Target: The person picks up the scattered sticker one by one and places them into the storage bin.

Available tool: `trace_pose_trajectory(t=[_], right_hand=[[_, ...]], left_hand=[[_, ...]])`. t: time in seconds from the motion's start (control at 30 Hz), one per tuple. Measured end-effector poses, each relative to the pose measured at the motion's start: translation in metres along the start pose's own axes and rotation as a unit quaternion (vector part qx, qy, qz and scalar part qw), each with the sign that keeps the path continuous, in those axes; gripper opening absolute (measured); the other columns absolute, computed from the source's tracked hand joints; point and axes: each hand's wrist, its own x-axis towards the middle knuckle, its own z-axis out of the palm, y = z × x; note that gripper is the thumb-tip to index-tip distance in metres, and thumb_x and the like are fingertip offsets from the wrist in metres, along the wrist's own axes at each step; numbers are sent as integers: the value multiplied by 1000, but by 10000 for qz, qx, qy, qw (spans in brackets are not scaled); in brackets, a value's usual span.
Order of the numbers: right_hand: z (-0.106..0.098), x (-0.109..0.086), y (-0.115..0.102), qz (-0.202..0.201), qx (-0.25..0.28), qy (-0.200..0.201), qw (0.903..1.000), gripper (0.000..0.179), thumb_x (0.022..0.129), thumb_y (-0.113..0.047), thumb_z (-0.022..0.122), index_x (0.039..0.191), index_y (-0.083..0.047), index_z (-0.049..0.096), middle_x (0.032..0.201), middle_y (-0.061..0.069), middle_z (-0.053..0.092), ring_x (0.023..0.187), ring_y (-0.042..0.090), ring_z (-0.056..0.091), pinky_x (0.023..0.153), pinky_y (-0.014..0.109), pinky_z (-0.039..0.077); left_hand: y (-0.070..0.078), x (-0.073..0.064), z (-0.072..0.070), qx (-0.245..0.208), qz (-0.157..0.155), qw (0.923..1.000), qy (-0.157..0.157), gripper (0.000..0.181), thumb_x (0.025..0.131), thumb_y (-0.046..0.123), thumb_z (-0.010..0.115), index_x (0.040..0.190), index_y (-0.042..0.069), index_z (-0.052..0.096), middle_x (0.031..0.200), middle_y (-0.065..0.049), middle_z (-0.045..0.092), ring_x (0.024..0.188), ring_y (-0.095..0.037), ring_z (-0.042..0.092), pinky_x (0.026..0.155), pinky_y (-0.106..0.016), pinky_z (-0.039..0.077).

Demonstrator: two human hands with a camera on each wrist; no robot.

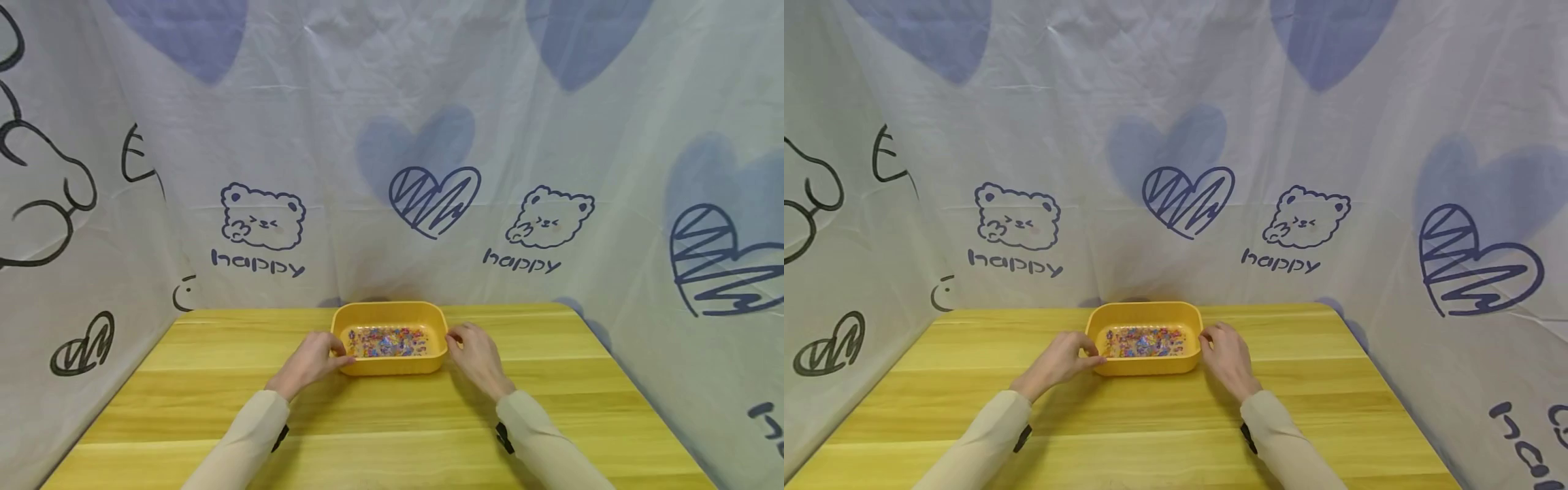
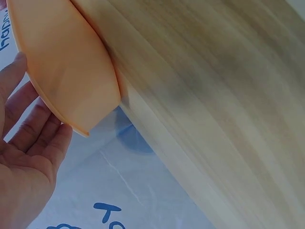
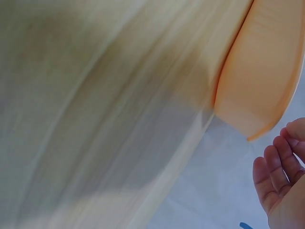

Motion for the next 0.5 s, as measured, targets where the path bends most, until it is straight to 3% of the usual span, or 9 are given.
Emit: trace_pose_trajectory(t=[0.3,0.4,0.5], right_hand=[[-6,-3,7,63,-189,-13,9998,10,91,-17,68,96,-10,74,97,5,72,88,21,67,79,39,56],[-8,-4,10,154,-200,-100,9996,16,93,-20,66,103,-8,73,102,8,72,92,23,67,82,41,55],[-11,-6,13,265,-149,-247,9992,26,96,-26,63,112,-6,70,112,10,71,101,27,66,88,45,53]], left_hand=[[-4,-1,3,43,210,9998,44,19,85,32,76,81,14,77,81,1,74,62,-6,53,57,-21,45],[-4,-1,3,97,387,9991,172,19,87,31,75,89,12,78,90,-3,76,72,-11,65,68,-28,54],[-5,-2,3,139,421,9986,276,27,89,31,73,104,9,76,105,-8,75,93,-23,71,86,-40,56]])
